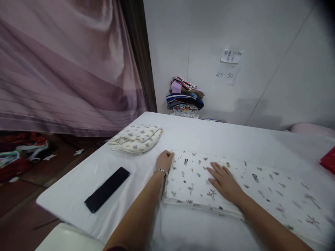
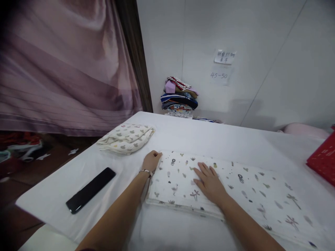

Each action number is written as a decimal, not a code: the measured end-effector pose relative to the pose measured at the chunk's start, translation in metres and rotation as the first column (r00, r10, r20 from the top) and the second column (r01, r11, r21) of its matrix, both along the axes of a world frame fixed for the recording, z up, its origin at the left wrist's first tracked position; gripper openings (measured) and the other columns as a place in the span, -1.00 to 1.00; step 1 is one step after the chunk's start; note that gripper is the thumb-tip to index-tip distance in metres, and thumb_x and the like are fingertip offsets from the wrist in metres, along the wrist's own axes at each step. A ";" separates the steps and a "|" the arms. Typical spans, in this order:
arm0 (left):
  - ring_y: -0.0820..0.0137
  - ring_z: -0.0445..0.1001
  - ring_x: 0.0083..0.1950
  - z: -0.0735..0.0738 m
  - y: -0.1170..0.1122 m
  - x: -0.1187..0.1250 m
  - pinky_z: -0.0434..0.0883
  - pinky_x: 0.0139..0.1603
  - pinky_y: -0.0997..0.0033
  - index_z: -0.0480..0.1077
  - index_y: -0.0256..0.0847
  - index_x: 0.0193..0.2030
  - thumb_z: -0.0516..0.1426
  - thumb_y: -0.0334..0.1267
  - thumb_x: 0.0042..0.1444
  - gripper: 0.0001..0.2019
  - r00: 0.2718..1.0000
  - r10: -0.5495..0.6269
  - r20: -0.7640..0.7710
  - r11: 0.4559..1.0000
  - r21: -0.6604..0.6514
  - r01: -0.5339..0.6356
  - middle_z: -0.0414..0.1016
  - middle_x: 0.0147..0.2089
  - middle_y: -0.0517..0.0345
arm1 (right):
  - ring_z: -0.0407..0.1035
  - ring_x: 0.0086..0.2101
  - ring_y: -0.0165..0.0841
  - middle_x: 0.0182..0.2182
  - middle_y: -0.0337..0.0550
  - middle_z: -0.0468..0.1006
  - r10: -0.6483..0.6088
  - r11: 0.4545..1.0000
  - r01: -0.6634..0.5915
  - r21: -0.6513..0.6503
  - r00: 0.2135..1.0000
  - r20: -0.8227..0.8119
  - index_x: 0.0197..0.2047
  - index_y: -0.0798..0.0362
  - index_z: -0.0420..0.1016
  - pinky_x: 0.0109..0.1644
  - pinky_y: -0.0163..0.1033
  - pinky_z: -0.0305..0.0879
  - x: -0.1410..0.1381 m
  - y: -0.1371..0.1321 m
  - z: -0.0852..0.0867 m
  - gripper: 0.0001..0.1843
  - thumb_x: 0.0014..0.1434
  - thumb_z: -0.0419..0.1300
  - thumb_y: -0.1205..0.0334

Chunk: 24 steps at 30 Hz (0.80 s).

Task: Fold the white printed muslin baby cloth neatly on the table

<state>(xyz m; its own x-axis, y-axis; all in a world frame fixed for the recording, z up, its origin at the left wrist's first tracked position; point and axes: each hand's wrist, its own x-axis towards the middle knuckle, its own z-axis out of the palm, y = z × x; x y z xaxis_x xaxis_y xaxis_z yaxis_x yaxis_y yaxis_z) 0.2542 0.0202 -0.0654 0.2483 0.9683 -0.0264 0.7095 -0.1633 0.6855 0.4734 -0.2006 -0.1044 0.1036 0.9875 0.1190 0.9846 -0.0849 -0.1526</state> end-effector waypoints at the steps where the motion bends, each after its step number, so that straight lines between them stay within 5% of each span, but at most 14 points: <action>1: 0.39 0.40 -0.31 0.000 0.001 0.000 0.23 -0.32 0.44 0.35 -0.17 -0.42 0.06 -0.06 0.03 -0.78 1.000 -0.003 0.008 1.000 -0.007 0.003 0.50 -0.35 0.14 | -0.20 0.26 -0.24 0.29 -0.16 -0.08 0.000 1.000 0.000 -0.002 1.000 -0.014 0.27 -0.08 0.10 0.28 0.04 -0.16 0.000 0.000 0.000 -0.42 0.26 -0.19 -0.12; 9: 0.39 0.41 -0.32 -0.008 0.006 0.003 0.23 -0.32 0.45 0.40 -0.17 -0.39 0.11 -0.06 -0.02 -0.78 0.996 -0.057 0.073 0.998 -0.019 0.059 0.50 -0.35 0.15 | -0.04 0.22 -0.17 0.23 -0.13 0.14 -0.026 0.998 0.041 0.048 0.959 -0.281 0.11 -0.04 0.36 0.24 0.06 0.01 0.000 0.021 0.028 -0.51 0.22 -0.09 -0.05; 17: 0.45 0.38 -0.37 -0.013 0.005 0.002 0.23 -0.34 0.49 0.40 -0.18 -0.41 0.06 -0.12 0.04 -0.80 0.981 -0.105 0.166 0.994 0.026 0.102 0.47 -0.42 0.20 | 0.34 -0.07 -0.30 -0.10 -0.11 0.50 0.040 0.989 0.025 0.143 0.899 -0.437 -0.14 0.02 0.51 0.07 -0.16 0.22 -0.043 0.125 0.061 -0.67 0.15 -0.03 0.23; 24: 0.45 0.38 -0.37 -0.014 0.015 -0.003 0.25 -0.33 0.48 0.43 -0.20 -0.35 0.00 -0.21 0.09 -0.79 0.974 -0.097 0.203 0.995 0.014 0.096 0.51 -0.40 0.16 | 0.38 -0.29 -0.41 -0.29 -0.21 0.55 -0.121 0.977 0.053 -0.206 0.934 -0.335 -0.23 0.04 0.52 -0.27 -0.38 0.20 -0.074 0.197 0.069 -0.72 0.16 0.01 0.17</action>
<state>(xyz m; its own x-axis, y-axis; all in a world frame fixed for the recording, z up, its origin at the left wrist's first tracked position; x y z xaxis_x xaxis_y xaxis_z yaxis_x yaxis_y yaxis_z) 0.2515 0.0353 -0.0794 0.3401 0.9396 0.0379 0.5365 -0.2270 0.8128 0.3990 -0.0037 -0.0350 0.1906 0.9732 -0.1283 0.8619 -0.2285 -0.4527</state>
